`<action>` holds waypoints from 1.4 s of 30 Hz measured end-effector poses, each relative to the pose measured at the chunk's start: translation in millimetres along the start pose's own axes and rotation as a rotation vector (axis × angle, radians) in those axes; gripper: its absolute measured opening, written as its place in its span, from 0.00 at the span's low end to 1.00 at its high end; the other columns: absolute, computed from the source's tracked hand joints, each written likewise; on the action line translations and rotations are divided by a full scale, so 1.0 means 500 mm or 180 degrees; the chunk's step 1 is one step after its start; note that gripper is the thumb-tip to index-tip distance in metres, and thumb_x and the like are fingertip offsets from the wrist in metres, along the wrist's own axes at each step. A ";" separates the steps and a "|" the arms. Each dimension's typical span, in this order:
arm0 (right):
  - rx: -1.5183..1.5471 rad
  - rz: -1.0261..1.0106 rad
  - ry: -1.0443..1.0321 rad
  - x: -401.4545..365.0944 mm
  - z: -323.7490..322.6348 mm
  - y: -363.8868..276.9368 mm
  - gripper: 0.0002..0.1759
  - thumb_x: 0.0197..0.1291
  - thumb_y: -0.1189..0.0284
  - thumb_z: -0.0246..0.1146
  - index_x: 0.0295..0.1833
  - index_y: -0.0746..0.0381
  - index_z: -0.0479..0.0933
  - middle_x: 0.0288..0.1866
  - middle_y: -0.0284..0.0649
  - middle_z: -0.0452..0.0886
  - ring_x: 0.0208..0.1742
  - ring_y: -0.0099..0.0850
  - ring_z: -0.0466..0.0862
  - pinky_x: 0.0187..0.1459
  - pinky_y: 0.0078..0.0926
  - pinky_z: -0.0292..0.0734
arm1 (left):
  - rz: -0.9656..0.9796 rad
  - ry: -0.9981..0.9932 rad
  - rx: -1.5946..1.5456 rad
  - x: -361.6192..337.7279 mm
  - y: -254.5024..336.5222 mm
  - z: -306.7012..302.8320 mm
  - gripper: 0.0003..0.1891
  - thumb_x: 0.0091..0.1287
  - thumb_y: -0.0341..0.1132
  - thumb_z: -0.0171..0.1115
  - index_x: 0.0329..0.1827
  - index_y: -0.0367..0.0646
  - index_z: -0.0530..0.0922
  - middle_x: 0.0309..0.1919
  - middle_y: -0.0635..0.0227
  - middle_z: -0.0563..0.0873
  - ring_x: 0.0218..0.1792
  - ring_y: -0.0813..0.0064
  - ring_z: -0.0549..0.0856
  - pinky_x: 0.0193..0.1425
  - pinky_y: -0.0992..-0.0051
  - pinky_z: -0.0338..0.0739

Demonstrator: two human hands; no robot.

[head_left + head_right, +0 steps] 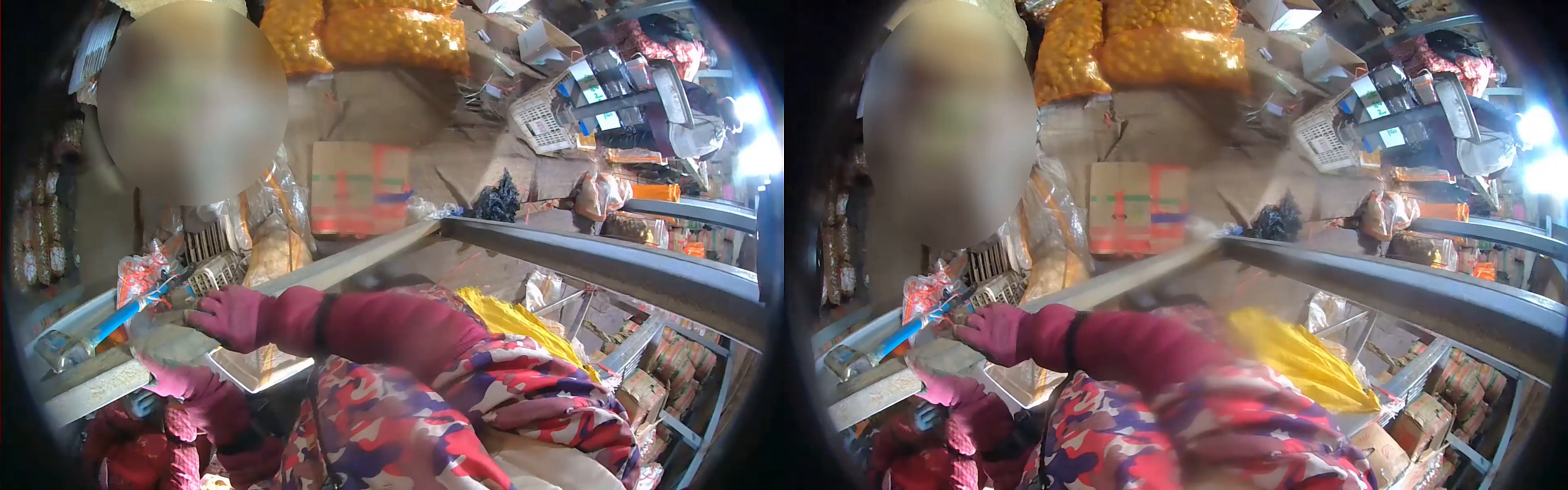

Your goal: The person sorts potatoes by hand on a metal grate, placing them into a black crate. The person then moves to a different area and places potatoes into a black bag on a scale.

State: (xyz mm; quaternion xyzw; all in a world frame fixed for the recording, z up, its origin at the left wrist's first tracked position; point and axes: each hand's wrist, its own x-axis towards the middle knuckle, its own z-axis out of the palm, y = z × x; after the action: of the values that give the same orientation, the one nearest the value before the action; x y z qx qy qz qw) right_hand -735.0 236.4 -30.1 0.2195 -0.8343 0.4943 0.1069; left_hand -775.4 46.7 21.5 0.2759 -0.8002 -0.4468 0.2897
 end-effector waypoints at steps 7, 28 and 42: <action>-0.0200 0.0084 -0.0153 0.008 -0.006 -0.009 0.31 0.53 0.68 0.67 0.64 0.63 0.73 0.43 0.45 0.81 0.46 0.47 0.84 0.45 0.45 0.80 | -0.0274 0.0247 -0.0465 -0.036 0.013 0.010 0.41 0.63 0.43 0.78 0.76 0.41 0.68 0.64 0.49 0.81 0.55 0.57 0.86 0.58 0.57 0.85; -0.0024 -0.0167 -0.0075 0.019 -0.023 -0.009 0.35 0.51 0.69 0.70 0.67 0.63 0.72 0.46 0.48 0.81 0.46 0.48 0.82 0.46 0.45 0.80 | -0.0337 0.0503 -0.0595 -0.091 0.011 0.029 0.52 0.59 0.45 0.80 0.81 0.32 0.58 0.70 0.43 0.74 0.65 0.54 0.79 0.67 0.58 0.77; 0.1773 0.1221 -0.3873 -0.052 -0.234 0.437 0.34 0.59 0.59 0.71 0.69 0.61 0.73 0.63 0.54 0.80 0.65 0.52 0.80 0.63 0.46 0.77 | -0.0968 0.1033 -0.0111 -0.116 0.113 0.042 0.40 0.68 0.43 0.72 0.77 0.35 0.64 0.65 0.47 0.78 0.57 0.53 0.83 0.61 0.57 0.82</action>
State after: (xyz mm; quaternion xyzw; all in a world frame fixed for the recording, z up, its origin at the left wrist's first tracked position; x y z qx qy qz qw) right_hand -819.7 435.8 -153.3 0.3255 -0.6121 0.4893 -0.5292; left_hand -761.3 124.3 49.2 0.4566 -0.6845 -0.4488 0.3487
